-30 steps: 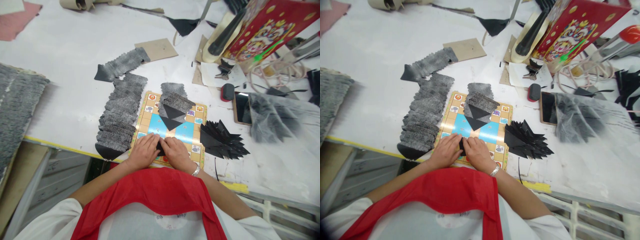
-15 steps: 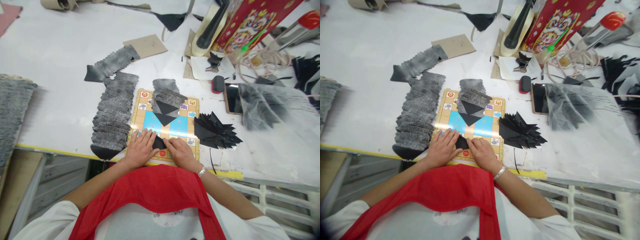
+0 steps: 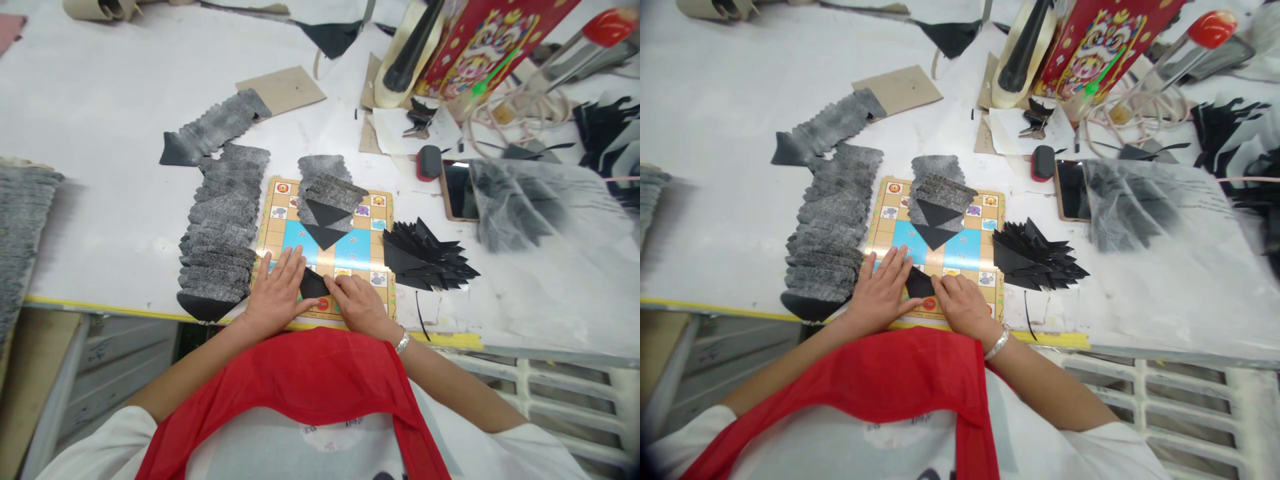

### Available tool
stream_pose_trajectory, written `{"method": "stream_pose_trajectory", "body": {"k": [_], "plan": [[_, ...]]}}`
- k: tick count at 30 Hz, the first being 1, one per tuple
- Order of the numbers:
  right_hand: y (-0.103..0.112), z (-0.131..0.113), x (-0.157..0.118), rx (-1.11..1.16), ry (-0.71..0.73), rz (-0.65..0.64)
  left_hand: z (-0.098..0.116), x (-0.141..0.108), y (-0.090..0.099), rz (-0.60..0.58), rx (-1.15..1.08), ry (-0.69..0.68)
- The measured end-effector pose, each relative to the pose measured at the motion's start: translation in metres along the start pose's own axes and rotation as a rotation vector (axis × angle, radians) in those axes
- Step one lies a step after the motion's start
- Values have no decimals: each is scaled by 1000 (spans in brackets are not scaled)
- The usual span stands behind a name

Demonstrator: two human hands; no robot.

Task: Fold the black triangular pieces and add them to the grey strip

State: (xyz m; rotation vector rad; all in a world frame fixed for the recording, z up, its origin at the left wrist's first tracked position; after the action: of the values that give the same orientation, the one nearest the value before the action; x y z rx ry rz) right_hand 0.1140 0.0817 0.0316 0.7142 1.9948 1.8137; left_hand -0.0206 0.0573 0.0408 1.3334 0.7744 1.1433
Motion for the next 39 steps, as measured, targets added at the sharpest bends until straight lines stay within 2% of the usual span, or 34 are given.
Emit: {"method": "stream_pose_trajectory", "body": {"k": [5, 10, 13, 30, 36, 39], "plan": [[0, 3, -3, 37, -12, 34, 16, 3, -16, -85, -68, -226], [4, 11, -17, 105, -27, 180, 14, 3, -25, -148, -93, -224], [3, 12, -23, 101, -19, 208, 14, 2, -25, -179, -92, -227], [4, 13, -31, 82, -15, 67, 23, 2, -29, -221, -82, -238], [6, 27, -41, 175, -215, 160, 24, 1, -30, -208, -85, -247], [2, 20, -40, 111, -170, 162, 23, 1, -29, -219, -81, -244]]}}
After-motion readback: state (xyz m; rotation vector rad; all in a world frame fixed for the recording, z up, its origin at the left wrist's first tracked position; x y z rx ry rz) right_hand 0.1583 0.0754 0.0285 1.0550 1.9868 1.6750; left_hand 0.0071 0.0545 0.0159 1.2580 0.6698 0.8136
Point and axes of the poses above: each hand's wrist, its own x-axis towards the middle knuckle, its own y-axis out of the back of the hand, z = x × y, the point moved 6 cm from there along x, towards the middle knuckle, and after that the axes turned 1 degree about x, right-handed, at the moved point
